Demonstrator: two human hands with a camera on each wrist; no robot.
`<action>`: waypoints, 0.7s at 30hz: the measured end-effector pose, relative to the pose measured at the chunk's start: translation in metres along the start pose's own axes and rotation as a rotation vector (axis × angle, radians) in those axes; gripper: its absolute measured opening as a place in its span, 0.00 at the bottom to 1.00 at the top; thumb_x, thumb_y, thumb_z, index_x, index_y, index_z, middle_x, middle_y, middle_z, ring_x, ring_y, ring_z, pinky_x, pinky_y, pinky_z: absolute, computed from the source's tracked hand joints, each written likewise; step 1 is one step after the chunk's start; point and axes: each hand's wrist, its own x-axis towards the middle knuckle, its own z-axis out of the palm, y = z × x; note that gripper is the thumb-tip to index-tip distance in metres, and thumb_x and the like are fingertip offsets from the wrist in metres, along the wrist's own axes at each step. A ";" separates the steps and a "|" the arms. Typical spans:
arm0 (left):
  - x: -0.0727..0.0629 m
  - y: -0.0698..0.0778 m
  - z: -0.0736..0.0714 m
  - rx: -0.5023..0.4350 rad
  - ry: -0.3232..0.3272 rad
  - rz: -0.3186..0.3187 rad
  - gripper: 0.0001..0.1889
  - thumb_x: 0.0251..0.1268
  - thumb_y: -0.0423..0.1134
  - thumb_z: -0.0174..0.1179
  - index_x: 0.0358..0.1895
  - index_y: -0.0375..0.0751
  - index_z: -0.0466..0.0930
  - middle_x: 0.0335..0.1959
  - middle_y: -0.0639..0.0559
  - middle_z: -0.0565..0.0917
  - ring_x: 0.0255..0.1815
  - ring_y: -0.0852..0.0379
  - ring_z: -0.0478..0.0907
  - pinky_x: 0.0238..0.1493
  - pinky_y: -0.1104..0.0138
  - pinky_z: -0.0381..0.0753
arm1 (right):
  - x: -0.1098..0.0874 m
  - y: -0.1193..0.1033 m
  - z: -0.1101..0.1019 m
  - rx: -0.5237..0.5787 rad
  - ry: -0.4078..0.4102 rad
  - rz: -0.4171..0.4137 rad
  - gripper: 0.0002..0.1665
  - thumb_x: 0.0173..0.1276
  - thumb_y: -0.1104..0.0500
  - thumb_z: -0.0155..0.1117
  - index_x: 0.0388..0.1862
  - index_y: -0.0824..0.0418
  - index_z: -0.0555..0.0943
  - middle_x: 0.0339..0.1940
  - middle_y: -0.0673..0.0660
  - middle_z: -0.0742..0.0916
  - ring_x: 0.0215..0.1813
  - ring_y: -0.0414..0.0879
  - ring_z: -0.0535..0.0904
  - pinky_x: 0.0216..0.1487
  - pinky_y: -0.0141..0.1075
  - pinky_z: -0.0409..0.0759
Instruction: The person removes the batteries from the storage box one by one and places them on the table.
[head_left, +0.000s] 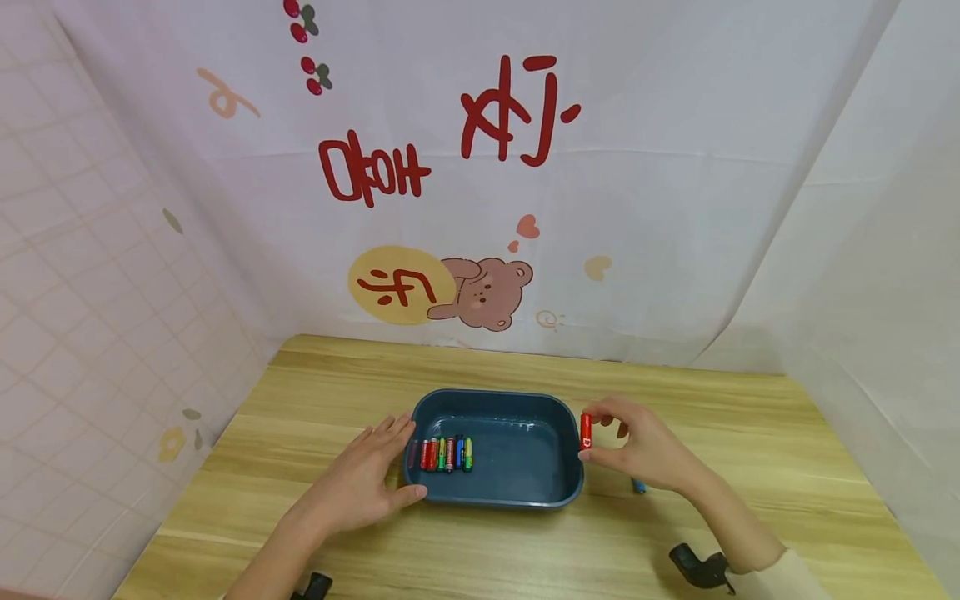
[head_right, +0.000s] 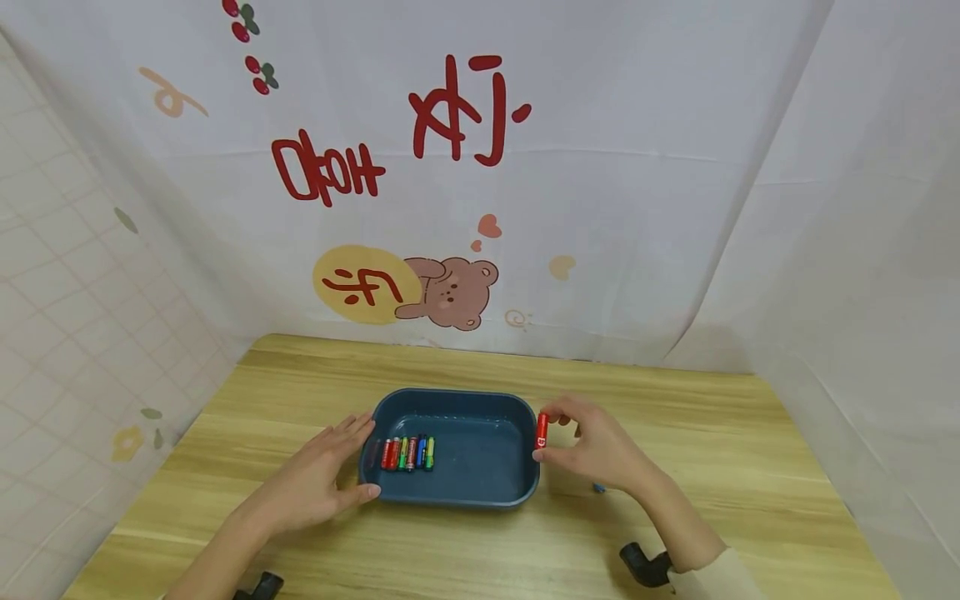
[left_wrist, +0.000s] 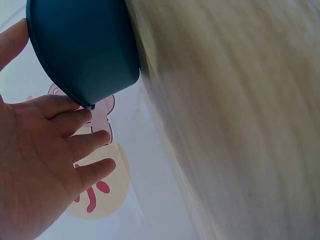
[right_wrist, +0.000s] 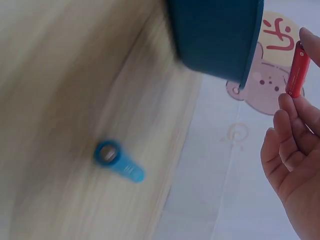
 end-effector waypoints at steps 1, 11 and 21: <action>0.000 0.000 0.000 0.000 0.000 -0.001 0.50 0.65 0.61 0.71 0.80 0.33 0.63 0.83 0.41 0.61 0.84 0.36 0.53 0.80 0.38 0.50 | -0.002 0.002 -0.001 -0.003 0.006 0.003 0.25 0.55 0.50 0.87 0.50 0.50 0.87 0.41 0.38 0.84 0.43 0.39 0.76 0.38 0.38 0.81; 0.000 0.002 0.000 -0.011 0.002 -0.003 0.50 0.64 0.60 0.71 0.80 0.33 0.63 0.83 0.41 0.61 0.84 0.37 0.53 0.80 0.38 0.50 | -0.026 0.024 -0.014 -0.033 0.023 0.060 0.25 0.54 0.55 0.87 0.50 0.47 0.86 0.41 0.38 0.85 0.43 0.38 0.77 0.38 0.35 0.79; -0.001 0.001 0.001 -0.014 0.007 0.004 0.49 0.65 0.59 0.72 0.80 0.32 0.63 0.83 0.41 0.61 0.83 0.36 0.54 0.80 0.38 0.50 | -0.045 0.039 -0.026 -0.075 0.021 0.102 0.25 0.54 0.55 0.87 0.50 0.52 0.87 0.40 0.38 0.85 0.41 0.39 0.77 0.37 0.34 0.79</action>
